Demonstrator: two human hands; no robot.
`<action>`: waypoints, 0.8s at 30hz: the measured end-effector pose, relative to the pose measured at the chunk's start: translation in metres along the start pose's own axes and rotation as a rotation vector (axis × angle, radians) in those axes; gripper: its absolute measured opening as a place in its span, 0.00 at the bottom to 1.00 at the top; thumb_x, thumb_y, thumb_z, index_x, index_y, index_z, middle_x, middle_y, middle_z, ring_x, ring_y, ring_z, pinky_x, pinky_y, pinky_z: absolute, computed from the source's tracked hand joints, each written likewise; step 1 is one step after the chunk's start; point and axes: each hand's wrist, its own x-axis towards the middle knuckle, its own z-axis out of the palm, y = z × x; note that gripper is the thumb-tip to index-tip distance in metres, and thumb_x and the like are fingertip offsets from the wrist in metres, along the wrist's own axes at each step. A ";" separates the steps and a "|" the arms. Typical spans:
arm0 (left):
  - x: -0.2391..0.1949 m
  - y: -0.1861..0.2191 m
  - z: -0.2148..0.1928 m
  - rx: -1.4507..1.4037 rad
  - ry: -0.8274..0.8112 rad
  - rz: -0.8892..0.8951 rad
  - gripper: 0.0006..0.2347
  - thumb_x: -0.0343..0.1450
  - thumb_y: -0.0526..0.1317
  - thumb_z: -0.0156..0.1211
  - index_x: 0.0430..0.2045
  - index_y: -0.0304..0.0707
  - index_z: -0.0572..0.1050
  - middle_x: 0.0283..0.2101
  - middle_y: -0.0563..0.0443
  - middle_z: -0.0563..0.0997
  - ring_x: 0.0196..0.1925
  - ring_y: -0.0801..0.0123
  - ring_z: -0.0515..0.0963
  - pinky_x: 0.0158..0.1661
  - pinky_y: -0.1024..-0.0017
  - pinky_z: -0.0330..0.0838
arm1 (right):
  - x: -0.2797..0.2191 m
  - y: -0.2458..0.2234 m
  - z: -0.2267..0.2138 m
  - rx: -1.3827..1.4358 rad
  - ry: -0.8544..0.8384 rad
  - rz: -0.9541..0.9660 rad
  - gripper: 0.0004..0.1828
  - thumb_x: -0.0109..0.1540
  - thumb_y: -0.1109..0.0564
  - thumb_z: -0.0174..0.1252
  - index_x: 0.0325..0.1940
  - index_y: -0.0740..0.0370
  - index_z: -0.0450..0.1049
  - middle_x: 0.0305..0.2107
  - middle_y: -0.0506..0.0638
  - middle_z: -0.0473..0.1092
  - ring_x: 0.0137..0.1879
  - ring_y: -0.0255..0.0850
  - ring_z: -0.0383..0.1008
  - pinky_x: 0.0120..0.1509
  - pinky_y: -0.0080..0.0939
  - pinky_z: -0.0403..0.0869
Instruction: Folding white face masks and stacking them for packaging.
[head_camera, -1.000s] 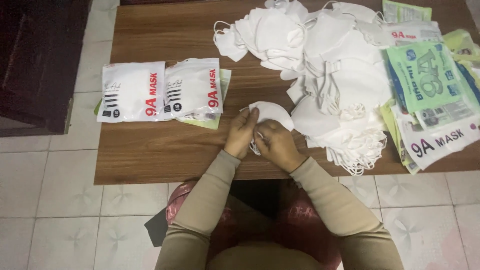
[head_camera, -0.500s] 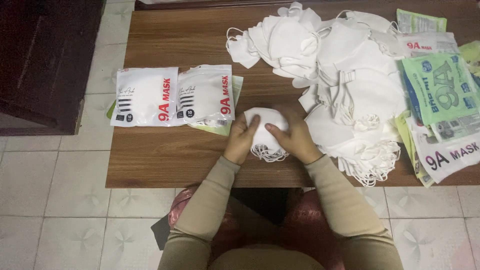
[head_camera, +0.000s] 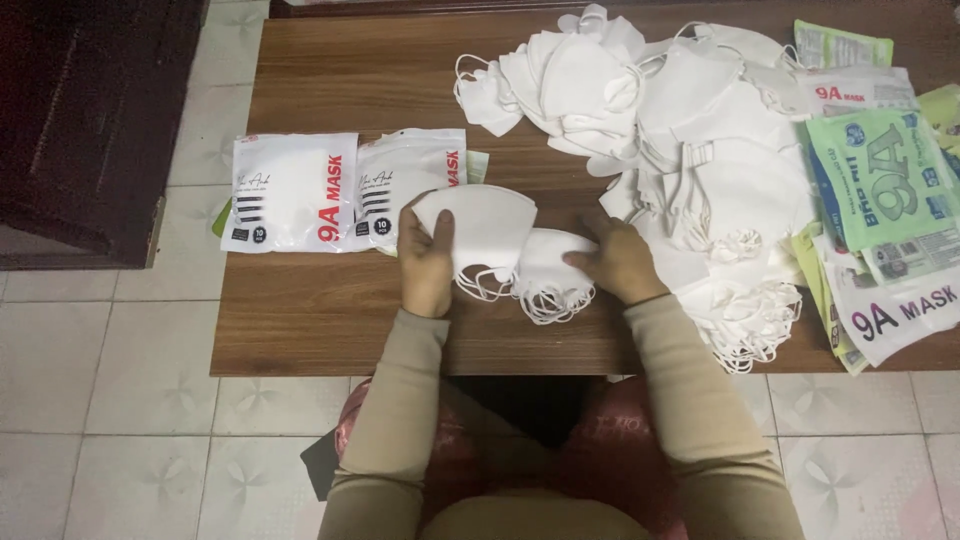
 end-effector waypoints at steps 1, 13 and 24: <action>0.000 0.000 -0.001 0.000 0.000 -0.001 0.12 0.77 0.32 0.54 0.56 0.34 0.68 0.47 0.45 0.79 0.49 0.70 0.76 0.52 0.66 0.77 | 0.000 -0.004 0.003 0.000 -0.001 0.001 0.38 0.56 0.38 0.70 0.66 0.54 0.72 0.49 0.61 0.75 0.58 0.61 0.75 0.61 0.61 0.75; 0.001 -0.008 -0.001 0.098 -0.037 -0.018 0.08 0.78 0.33 0.51 0.50 0.34 0.71 0.41 0.47 0.79 0.48 0.72 0.76 0.50 0.64 0.76 | -0.001 0.013 -0.003 0.304 0.169 0.077 0.20 0.56 0.50 0.69 0.50 0.57 0.80 0.41 0.61 0.77 0.53 0.64 0.77 0.56 0.60 0.74; -0.009 -0.046 0.011 0.007 -0.167 -0.120 0.11 0.80 0.38 0.50 0.53 0.32 0.71 0.48 0.42 0.81 0.52 0.70 0.76 0.54 0.64 0.74 | -0.022 -0.020 -0.032 1.238 0.013 0.060 0.14 0.60 0.63 0.67 0.48 0.71 0.74 0.29 0.50 0.73 0.31 0.37 0.77 0.32 0.33 0.78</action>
